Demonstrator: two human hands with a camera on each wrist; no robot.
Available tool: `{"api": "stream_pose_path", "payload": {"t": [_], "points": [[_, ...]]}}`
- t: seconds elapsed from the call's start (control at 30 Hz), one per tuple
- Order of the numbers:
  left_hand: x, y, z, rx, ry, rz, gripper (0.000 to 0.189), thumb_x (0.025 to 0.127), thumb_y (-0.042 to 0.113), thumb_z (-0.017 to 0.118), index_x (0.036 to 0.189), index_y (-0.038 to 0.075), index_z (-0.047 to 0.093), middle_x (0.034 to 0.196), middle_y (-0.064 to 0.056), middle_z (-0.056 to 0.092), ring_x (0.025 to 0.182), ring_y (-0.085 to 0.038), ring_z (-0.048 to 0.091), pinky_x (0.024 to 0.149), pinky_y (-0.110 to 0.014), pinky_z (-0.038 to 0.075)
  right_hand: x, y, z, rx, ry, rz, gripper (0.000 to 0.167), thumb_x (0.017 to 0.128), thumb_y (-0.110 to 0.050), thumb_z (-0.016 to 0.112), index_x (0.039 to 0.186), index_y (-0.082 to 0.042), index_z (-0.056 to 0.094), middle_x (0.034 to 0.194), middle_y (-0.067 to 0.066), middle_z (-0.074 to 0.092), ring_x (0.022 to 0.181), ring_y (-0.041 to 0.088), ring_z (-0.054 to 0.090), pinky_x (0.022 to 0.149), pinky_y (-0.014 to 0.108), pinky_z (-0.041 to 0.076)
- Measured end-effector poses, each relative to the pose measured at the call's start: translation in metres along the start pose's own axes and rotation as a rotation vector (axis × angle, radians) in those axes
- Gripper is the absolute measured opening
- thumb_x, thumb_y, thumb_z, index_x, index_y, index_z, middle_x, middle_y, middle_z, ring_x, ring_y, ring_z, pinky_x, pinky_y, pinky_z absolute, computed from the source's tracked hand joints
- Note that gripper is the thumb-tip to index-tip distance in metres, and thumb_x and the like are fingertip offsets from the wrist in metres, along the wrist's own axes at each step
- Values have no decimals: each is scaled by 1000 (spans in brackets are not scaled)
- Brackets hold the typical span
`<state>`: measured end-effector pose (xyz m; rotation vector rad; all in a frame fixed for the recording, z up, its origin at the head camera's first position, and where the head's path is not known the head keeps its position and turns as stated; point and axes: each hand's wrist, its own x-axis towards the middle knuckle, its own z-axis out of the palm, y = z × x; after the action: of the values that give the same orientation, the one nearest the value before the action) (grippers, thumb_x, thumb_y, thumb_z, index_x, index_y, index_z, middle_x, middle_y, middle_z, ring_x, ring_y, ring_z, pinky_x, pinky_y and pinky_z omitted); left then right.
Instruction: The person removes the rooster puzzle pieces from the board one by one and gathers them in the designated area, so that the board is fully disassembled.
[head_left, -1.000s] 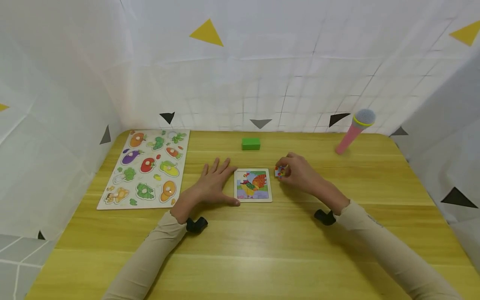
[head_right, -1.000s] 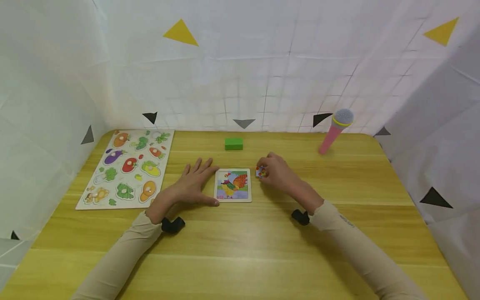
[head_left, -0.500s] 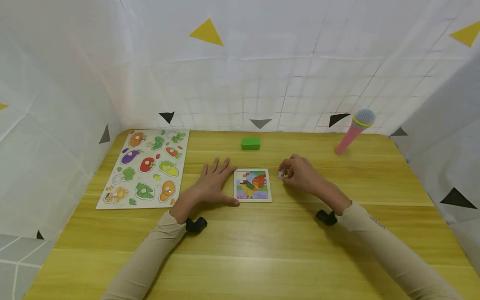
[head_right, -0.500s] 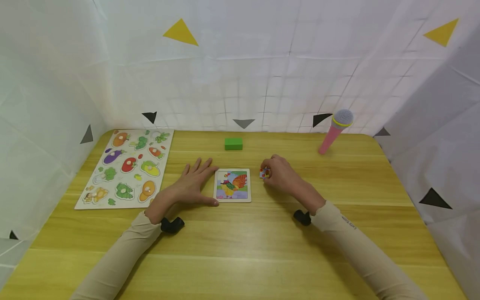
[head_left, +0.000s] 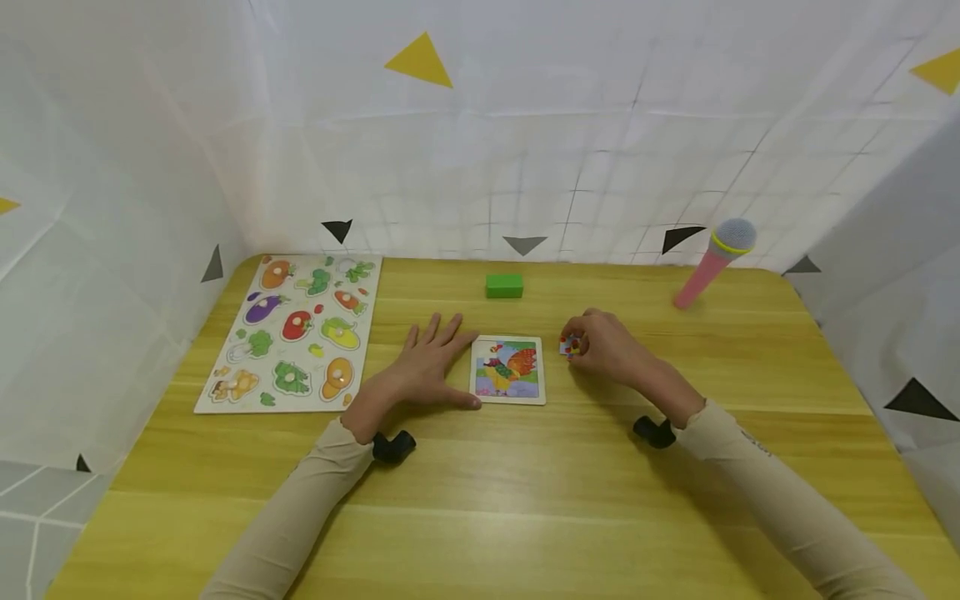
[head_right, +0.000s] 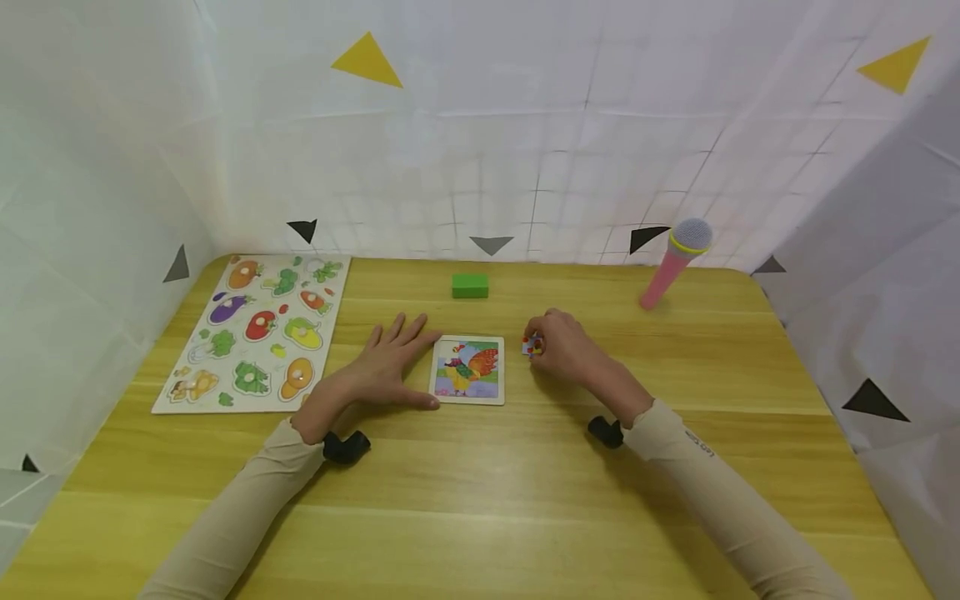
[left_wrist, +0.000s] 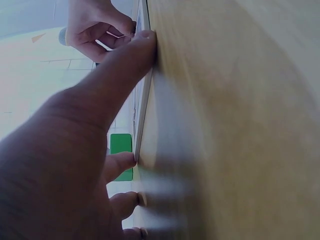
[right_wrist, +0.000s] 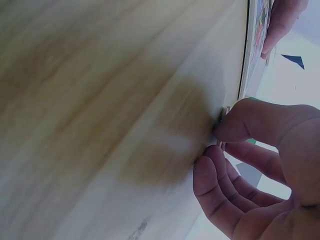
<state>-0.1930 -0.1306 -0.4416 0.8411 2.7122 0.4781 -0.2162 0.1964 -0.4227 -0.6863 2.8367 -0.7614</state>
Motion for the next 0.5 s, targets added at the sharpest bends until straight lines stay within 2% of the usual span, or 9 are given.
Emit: {"api": "stream_pose_path", "payload": {"t": [0.5], "points": [[-1,1,-2,-14,5,14,109,78,69,72,161,18,24,167,-14,3,150,-41,-7,115,-64,-2,0,0,-3,-36,-27,-12,28,75,-2,85,101,0,74,88,11,61,75,21,58,66,35,50]]}}
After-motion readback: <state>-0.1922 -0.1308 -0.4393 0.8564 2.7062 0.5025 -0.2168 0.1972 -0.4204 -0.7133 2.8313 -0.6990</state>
